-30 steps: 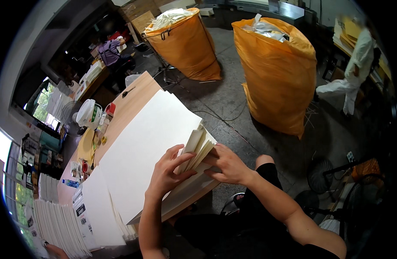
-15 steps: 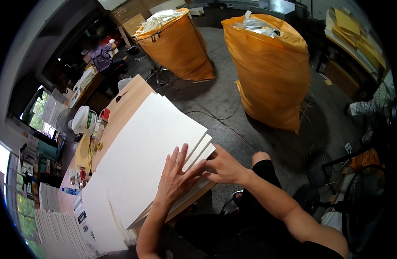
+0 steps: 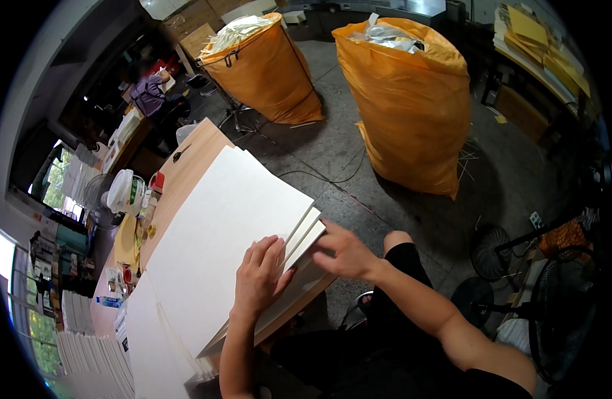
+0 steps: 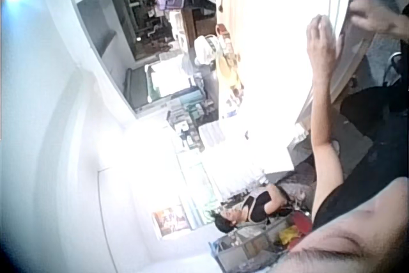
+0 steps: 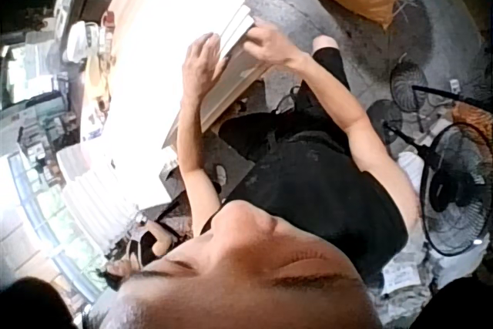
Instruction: The person picks up a stack of paper sheets from a work table and places it on top of another stack by hand.
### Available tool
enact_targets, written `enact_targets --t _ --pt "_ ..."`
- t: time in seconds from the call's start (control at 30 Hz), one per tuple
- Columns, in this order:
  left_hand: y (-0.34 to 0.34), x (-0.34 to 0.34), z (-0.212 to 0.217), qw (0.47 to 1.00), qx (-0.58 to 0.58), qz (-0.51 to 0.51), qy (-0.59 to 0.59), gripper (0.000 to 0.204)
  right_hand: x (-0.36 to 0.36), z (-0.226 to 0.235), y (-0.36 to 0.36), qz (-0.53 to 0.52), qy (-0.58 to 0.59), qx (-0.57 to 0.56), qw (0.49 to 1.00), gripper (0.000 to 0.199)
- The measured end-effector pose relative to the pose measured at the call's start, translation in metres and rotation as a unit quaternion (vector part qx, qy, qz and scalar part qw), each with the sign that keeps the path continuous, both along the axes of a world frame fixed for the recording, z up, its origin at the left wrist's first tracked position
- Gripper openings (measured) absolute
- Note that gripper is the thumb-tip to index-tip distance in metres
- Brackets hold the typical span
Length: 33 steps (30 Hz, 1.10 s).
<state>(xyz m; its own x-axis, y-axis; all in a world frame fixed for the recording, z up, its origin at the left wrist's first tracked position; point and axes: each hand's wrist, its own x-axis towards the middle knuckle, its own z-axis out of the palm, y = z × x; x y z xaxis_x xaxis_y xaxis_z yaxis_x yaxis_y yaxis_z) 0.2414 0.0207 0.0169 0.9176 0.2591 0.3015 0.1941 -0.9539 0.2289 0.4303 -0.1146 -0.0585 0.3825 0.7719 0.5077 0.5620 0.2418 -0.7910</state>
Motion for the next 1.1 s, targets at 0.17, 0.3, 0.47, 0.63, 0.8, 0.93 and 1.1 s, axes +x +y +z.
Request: enact_targets --t 0.17,0.3,0.47,0.63,0.8,0.93,1.1 --pt "-0.003 0.003 0.009 0.999 -0.03 0.021 0.017 0.062 0.03 0.025 -0.02 -0.114 -0.052 -0.262 0.957 0.035" --pt "0.004 0.004 0.016 0.999 0.002 -0.013 0.035 0.058 0.025 0.048 -0.004 -0.068 -0.049 -0.226 0.971 0.036" --pt "0.008 0.004 0.022 0.998 -0.06 -0.001 0.024 0.041 0.011 0.027 0.021 0.014 0.255 -0.098 0.962 0.033" --pt "0.004 0.003 0.026 0.998 -0.058 -0.006 0.033 0.056 0.013 0.023 0.026 0.141 0.525 -0.032 0.839 0.032" --pt "0.006 0.003 0.022 0.999 -0.044 -0.008 0.028 0.063 0.014 0.019 0.025 0.147 0.521 -0.023 0.84 0.031" --pt "0.008 0.005 0.024 0.998 -0.045 -0.018 0.028 0.062 0.016 0.02 0.024 0.15 0.515 -0.031 0.843 0.031" --pt "0.011 0.004 0.022 0.999 -0.025 -0.026 0.03 0.055 0.019 0.022 0.022 0.168 0.508 -0.042 0.843 0.03"
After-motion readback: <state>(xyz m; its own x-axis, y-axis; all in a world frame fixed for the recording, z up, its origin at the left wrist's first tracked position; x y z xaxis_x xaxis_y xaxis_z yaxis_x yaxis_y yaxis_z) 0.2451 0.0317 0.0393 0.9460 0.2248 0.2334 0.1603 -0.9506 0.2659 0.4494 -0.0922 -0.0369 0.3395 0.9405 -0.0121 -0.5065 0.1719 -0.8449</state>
